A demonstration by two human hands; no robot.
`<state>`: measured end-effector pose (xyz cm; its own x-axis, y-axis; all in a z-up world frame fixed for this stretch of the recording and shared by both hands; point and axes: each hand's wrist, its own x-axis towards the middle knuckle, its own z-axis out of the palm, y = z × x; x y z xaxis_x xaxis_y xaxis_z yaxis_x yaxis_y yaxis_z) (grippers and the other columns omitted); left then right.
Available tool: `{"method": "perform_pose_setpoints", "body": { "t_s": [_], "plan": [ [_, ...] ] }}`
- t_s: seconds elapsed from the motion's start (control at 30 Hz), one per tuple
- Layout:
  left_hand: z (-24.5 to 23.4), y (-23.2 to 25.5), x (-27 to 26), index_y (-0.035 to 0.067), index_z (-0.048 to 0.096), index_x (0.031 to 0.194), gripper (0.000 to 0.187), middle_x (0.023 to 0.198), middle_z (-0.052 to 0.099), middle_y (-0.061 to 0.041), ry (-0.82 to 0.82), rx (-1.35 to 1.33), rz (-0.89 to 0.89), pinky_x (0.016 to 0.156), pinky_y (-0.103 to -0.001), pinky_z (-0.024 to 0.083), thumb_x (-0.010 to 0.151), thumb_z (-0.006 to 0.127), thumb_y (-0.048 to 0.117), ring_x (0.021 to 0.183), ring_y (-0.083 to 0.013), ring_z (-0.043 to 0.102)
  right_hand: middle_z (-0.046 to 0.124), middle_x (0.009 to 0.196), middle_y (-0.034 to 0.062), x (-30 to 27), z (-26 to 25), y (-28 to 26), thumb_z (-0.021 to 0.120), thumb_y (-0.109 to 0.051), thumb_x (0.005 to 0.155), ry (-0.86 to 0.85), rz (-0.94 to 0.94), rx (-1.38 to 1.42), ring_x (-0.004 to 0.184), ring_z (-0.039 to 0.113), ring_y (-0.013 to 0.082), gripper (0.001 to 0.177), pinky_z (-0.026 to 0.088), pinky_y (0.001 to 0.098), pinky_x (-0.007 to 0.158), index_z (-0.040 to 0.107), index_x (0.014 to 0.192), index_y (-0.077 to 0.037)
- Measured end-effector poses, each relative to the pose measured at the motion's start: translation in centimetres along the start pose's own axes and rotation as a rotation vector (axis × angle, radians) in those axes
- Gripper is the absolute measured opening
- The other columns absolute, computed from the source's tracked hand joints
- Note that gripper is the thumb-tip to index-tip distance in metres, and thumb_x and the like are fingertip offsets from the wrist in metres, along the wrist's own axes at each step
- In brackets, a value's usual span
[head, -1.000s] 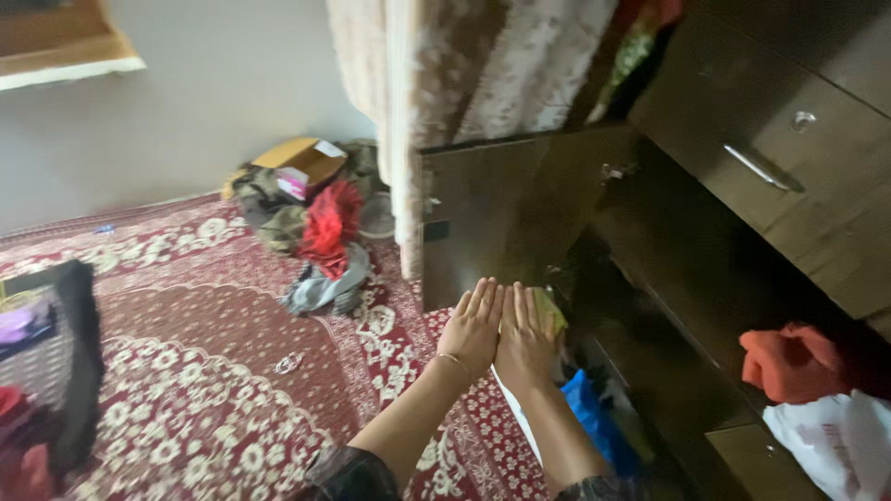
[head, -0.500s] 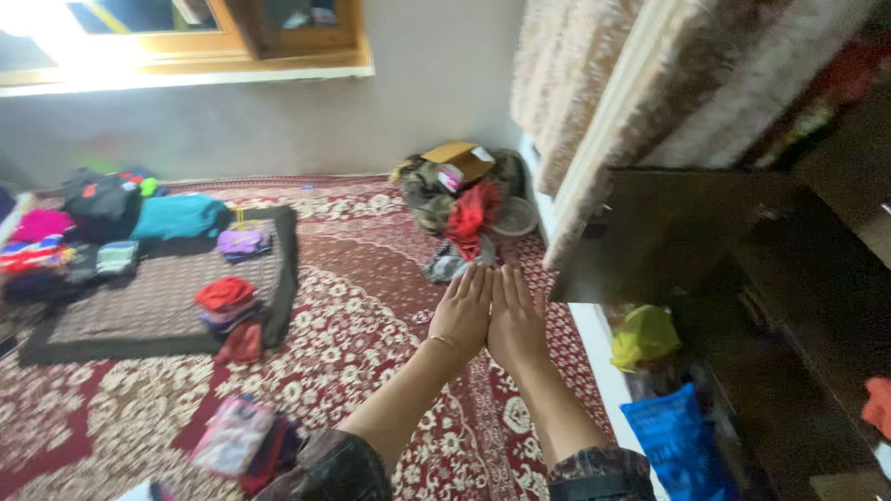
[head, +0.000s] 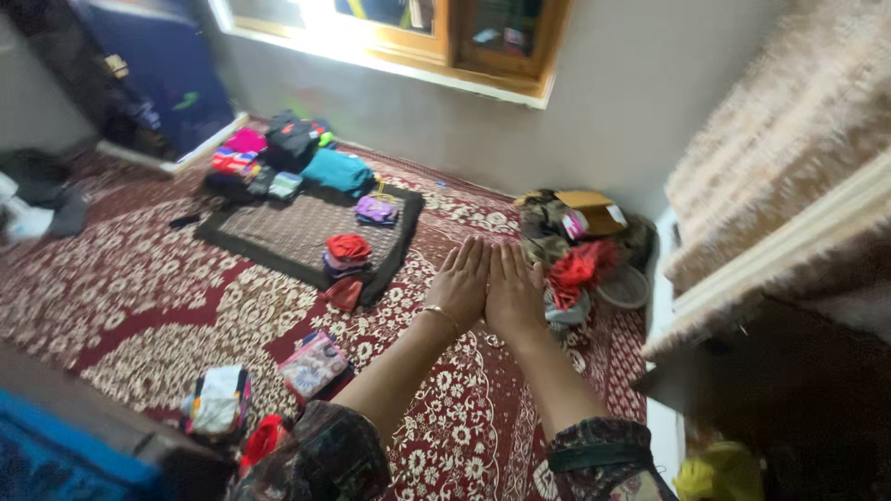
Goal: The person folds various garments including pants, shirts, and sweaters on a patterned rug, then stacks and places them into a wooden wardrobe. The person also folds a black jacket and places it in the wardrobe.
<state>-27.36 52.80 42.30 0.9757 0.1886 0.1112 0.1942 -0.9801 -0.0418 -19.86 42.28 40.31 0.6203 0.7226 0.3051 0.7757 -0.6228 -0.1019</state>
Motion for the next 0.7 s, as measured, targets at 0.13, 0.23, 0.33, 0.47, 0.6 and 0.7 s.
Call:
{"method": "perform_pose_setpoints", "body": {
  "t_s": [0.13,0.23,0.33,0.47,0.6,0.7],
  "plan": [
    [0.3,-2.4,0.2,-0.003,0.012,0.159,0.069,0.167,0.012,-0.020,0.066,0.084,-0.097,0.125,-0.042,0.008,0.099,0.034,0.024,0.155,-0.0290,0.009,0.018,0.170,0.0102,3.1,-0.8,-1.8,0.041,-0.017,0.097,-0.114,-0.095,-0.085,0.158,0.009,0.0229,0.070,0.008,0.0571,0.124,0.020,0.162,-0.007],
    [1.3,-4.8,0.4,-0.002,0.018,0.160,0.065,0.168,0.018,-0.020,0.148,-0.010,-0.167,0.126,-0.043,0.012,0.101,0.035,0.020,0.157,-0.0302,0.013,0.006,0.170,0.0057,5.4,-0.7,-4.0,0.040,-0.016,0.092,-0.235,-0.106,-0.093,0.156,0.001,0.0203,0.075,0.003,0.0534,0.123,0.009,0.161,-0.011],
    [2.7,-7.5,0.6,-0.003,0.021,0.159,0.064,0.167,0.021,-0.021,0.165,-0.024,-0.220,0.126,-0.043,0.013,0.100,0.035,0.020,0.157,-0.0308,0.015,0.004,0.172,0.0033,7.3,-0.1,-5.7,0.035,-0.014,0.099,-0.304,-0.132,-0.045,0.158,-0.002,0.0195,0.070,0.004,0.0543,0.125,0.007,0.164,-0.012],
    [4.1,-11.3,1.8,-0.003,0.023,0.158,0.065,0.166,0.021,-0.021,0.157,-0.002,-0.240,0.126,-0.043,0.013,0.098,0.036,0.018,0.156,-0.0313,0.016,-0.006,0.171,0.0022,10.6,1.4,-8.3,0.035,-0.011,0.097,-0.411,-0.152,-0.094,0.155,-0.011,0.0195,0.074,-0.003,0.0514,0.123,0.001,0.163,-0.012],
    [4.6,-15.8,3.5,-0.005,0.022,0.158,0.066,0.166,0.021,-0.024,0.135,-0.005,-0.273,0.126,-0.043,0.014,0.098,0.039,0.017,0.156,-0.0330,0.016,-0.013,0.171,0.0036,14.9,2.8,-10.8,0.038,-0.006,0.093,-0.463,-0.200,-0.191,0.154,-0.018,0.0201,0.082,-0.010,0.0511,0.123,-0.005,0.163,-0.011],
    [4.3,-19.1,4.8,-0.006,0.022,0.158,0.065,0.166,0.021,-0.022,0.095,-0.112,-0.295,0.125,-0.045,0.014,0.100,0.040,0.017,0.157,-0.0338,0.015,-0.011,0.171,0.0037,18.5,3.7,-12.8,0.040,-0.014,0.095,-0.520,-0.203,-0.154,0.156,-0.016,0.0206,0.081,-0.009,0.0504,0.124,-0.004,0.163,-0.010]
  ]
}}
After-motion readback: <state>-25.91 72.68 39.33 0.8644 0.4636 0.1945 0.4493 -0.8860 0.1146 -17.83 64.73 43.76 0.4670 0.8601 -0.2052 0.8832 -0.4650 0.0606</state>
